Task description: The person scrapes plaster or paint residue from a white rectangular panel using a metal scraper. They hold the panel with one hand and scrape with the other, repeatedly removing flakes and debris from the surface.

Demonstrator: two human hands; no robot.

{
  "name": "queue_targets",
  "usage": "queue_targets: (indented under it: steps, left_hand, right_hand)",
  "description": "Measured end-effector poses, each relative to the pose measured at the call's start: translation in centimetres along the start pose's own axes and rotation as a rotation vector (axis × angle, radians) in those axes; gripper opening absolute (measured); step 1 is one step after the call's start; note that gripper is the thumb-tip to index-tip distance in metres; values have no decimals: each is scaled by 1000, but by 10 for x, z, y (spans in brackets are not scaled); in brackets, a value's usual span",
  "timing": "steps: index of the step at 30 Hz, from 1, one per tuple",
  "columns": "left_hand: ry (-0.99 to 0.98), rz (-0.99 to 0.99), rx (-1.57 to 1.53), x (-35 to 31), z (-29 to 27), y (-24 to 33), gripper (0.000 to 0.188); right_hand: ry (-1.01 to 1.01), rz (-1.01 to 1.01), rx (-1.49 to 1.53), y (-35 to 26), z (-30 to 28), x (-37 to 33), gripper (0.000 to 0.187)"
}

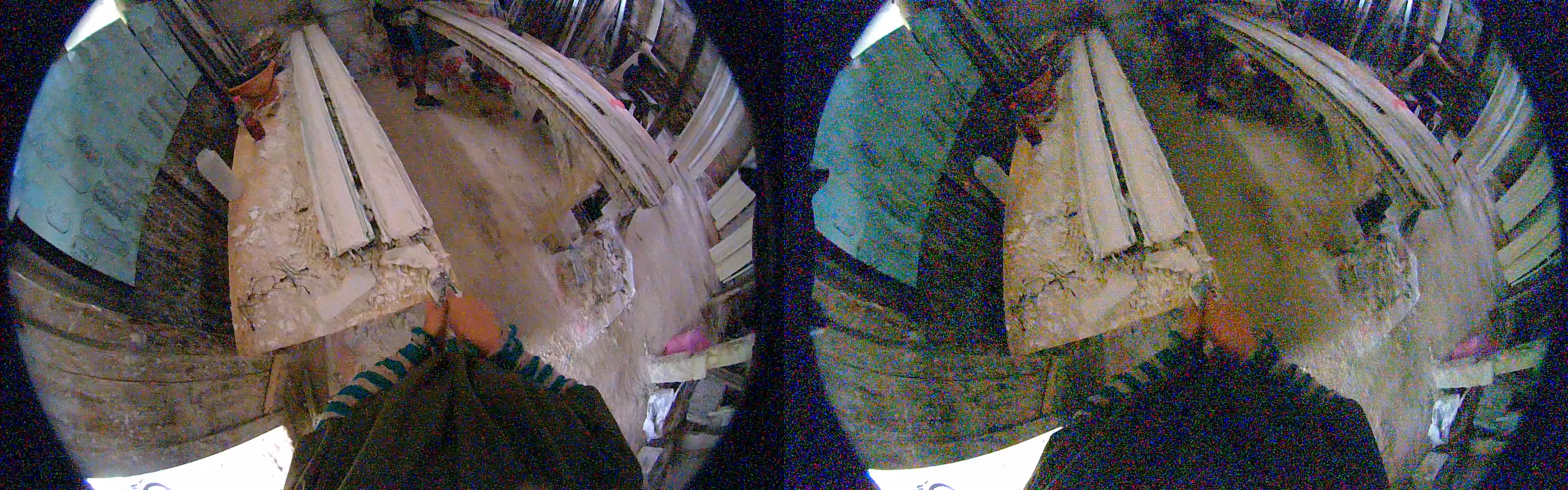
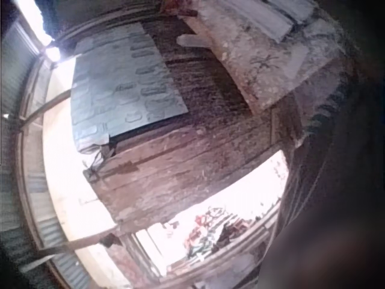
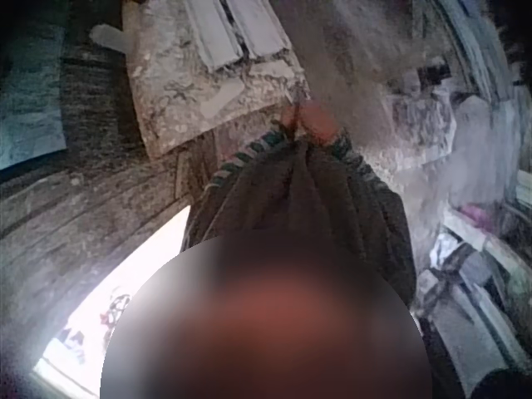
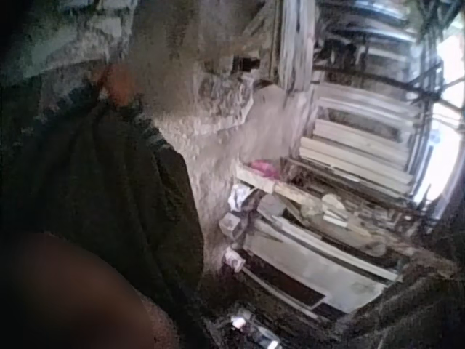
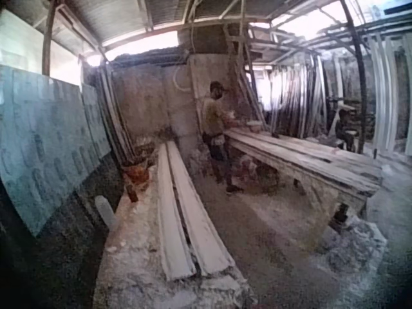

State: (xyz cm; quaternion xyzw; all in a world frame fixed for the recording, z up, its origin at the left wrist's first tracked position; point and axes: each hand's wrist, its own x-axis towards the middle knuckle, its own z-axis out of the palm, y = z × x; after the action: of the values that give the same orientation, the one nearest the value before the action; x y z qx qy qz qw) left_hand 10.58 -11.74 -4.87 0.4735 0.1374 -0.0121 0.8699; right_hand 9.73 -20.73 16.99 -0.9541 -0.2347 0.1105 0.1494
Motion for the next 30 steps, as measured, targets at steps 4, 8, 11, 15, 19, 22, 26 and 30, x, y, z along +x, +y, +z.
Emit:
queue_targets:
  steps: [4, 8, 11, 15, 19, 22, 26, 30]
  left_hand:
    - [-16, -45, -25, 1, -5, 1, 32]
    - [-69, -104, -20, 4, -4, 9, 31]
    - [88, -81, -104, -3, 12, 11, 23]
    - [106, -65, -120, -11, 15, 13, 21]
    - [-30, -115, -54, -4, -5, 6, 24]
    - [-114, -109, -79, 2, -11, -4, 26]
    - [-18, -75, -78, 0, -5, -6, 28]
    - [4, -19, -83, -1, -3, -2, 30]
  right_hand:
    - [-50, -17, -38, 0, -3, 3, 27]
    - [13, -14, -31, -4, -10, -13, 26]
    - [-4, 22, 134, -10, -14, -4, 27]
    - [-39, 49, -47, -11, -13, 3, 27]
    - [-3, 1, -23, 0, 0, -11, 25]
    - [40, -57, 63, 9, 10, -2, 25]
    - [42, -145, -89, 6, 8, 24, 25]
    - [-91, 47, 40, -1, -3, 1, 25]
